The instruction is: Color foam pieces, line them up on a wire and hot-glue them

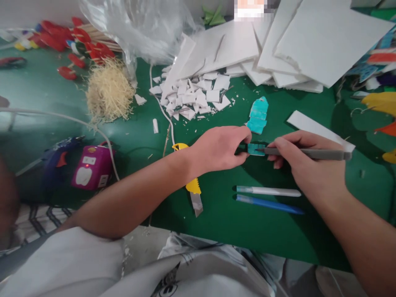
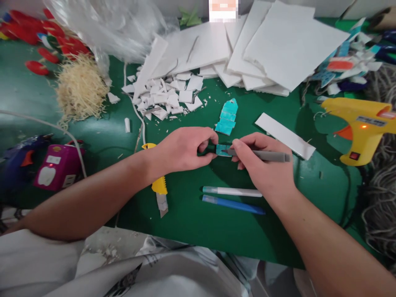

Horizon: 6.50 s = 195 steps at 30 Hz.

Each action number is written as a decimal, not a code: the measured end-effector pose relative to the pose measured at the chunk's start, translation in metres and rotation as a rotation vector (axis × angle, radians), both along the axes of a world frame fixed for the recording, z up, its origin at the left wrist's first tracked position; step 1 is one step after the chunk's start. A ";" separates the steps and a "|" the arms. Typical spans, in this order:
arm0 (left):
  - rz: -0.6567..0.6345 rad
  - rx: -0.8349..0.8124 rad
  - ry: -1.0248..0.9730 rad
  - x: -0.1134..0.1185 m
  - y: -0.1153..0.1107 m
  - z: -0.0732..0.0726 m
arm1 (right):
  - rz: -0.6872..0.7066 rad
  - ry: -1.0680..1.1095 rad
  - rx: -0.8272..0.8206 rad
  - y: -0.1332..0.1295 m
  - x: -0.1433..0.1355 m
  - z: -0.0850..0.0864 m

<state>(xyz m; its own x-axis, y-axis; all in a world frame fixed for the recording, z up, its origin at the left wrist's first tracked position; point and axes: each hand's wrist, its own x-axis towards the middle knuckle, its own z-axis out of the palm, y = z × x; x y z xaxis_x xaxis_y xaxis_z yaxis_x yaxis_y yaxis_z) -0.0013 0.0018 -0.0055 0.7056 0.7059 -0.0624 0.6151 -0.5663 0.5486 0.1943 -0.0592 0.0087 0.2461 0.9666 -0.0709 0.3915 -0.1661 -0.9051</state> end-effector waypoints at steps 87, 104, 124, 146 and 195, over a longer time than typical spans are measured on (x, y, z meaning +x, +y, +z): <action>0.057 0.373 -0.054 -0.008 -0.010 0.005 | 0.360 -0.482 0.483 0.014 0.032 -0.029; 0.342 0.320 -0.301 -0.014 -0.001 -0.005 | 0.444 -0.583 0.504 0.013 0.032 -0.036; 0.315 0.269 -0.229 -0.012 0.002 -0.006 | 0.461 -0.548 0.503 0.009 0.029 -0.026; 0.274 0.242 -0.046 -0.009 -0.003 0.001 | 0.453 -0.679 0.540 0.008 0.033 -0.030; -0.038 0.268 -0.069 -0.001 0.001 0.000 | 0.284 -0.605 0.413 -0.004 0.033 -0.018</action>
<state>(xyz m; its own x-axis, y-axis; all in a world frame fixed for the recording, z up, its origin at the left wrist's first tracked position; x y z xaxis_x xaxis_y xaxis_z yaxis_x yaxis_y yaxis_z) -0.0019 0.0029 -0.0055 0.7282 0.6635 0.1720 0.5571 -0.7191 0.4154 0.2277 -0.0630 -0.0090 -0.1337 0.9172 0.3754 0.8131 0.3181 -0.4874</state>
